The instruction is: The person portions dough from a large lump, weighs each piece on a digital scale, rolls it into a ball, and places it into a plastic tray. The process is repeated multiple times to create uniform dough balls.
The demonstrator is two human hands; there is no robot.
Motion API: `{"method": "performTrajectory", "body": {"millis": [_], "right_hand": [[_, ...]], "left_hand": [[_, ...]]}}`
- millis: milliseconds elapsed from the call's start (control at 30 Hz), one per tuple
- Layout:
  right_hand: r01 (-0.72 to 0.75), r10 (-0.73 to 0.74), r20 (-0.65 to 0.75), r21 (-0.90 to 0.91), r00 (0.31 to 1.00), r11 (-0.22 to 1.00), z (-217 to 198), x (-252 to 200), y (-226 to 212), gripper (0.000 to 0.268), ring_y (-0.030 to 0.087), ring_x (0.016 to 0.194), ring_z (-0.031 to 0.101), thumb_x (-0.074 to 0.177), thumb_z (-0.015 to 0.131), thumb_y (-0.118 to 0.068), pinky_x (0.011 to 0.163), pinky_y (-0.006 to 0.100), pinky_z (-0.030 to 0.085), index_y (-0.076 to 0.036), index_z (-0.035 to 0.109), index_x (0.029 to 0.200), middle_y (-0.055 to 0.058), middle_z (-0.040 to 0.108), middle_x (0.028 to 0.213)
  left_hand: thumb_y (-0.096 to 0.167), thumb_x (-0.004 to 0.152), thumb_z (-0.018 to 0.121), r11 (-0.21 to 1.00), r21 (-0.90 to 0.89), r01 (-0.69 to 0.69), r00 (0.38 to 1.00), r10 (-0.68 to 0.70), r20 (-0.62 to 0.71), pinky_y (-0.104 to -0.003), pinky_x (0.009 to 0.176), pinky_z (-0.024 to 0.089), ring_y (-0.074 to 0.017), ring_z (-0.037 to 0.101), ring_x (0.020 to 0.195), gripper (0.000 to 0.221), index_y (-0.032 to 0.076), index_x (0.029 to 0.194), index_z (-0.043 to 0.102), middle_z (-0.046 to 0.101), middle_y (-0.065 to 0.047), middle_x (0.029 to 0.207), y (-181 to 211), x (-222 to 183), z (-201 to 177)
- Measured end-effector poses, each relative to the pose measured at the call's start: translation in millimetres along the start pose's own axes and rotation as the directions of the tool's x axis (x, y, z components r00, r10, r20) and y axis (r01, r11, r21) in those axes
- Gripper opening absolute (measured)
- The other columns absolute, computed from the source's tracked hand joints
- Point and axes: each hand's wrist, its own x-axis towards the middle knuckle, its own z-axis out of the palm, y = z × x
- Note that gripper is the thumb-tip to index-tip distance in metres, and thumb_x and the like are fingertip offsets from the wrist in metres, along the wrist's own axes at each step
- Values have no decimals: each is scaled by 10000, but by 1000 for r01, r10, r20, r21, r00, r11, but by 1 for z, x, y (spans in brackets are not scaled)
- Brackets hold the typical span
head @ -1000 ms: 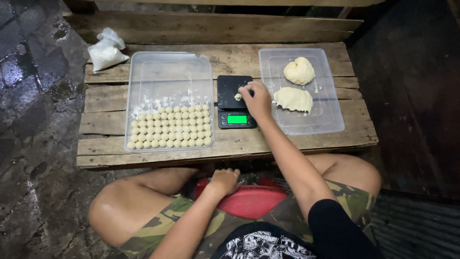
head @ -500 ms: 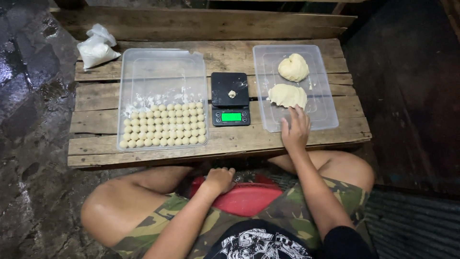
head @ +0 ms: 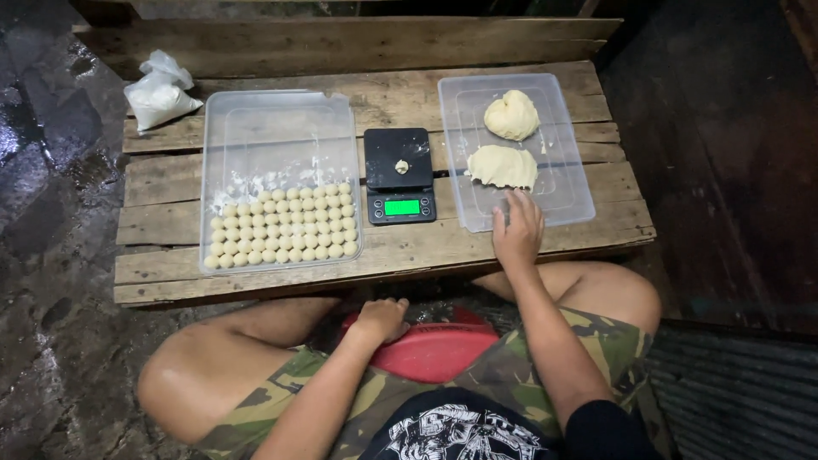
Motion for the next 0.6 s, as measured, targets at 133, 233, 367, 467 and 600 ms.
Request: {"method": "performTrajectory", "body": {"millis": [133, 233, 367, 467, 600], "right_hand": [[9, -9, 10, -17, 1000, 1000, 0, 0, 0, 346, 331, 1163, 624, 954, 747, -254, 989, 477, 453, -87, 715, 1255, 129, 669, 1292], [31, -30, 29, -33, 999, 999, -5, 3, -5, 362, 334, 1163, 623, 922, 783, -248, 981, 485, 456, -93, 726, 1244, 127, 671, 1293], [132, -126, 83, -67, 989, 989, 3, 16, -5, 391, 312, 1170, 621, 890, 820, -293, 975, 493, 455, -145, 741, 1244, 95, 679, 1280], [178, -174, 89, -47, 981, 983, 10, 39, -16, 381, 332, 1142, 611, 881, 838, -223, 969, 509, 451, -114, 738, 1233, 130, 664, 1261], [233, -227, 110, -47, 968, 971, 24, 63, -18, 313, 332, 1167, 599, 875, 843, -241, 978, 513, 449, -119, 768, 1154, 141, 666, 1246]], "left_hand": [[422, 985, 533, 1000, -4, 14, 1000, -14, 23, -549, 969, 512, -412, 640, 1222, 598, 83, 1476, 501, 651, -222, 1327, 1, -2, -4], [424, 986, 531, 1000, -6, 9, 999, -9, 31, -547, 969, 515, -409, 642, 1223, 596, 86, 1476, 504, 654, -219, 1329, 3, -2, -4], [419, 975, 547, 1000, -13, -3, 1000, 4, 12, -547, 950, 521, -414, 653, 1205, 594, 72, 1456, 526, 664, -227, 1306, 2, -2, -7], [431, 976, 544, 1000, -19, 5, 1000, -5, 28, -553, 963, 515, -416, 648, 1213, 611, 83, 1475, 501, 658, -225, 1319, -2, 6, 4], [430, 980, 541, 1000, -14, 9, 1000, -9, 24, -553, 964, 514, -410, 651, 1209, 609, 90, 1483, 493, 661, -217, 1315, -3, 2, 1]]}}
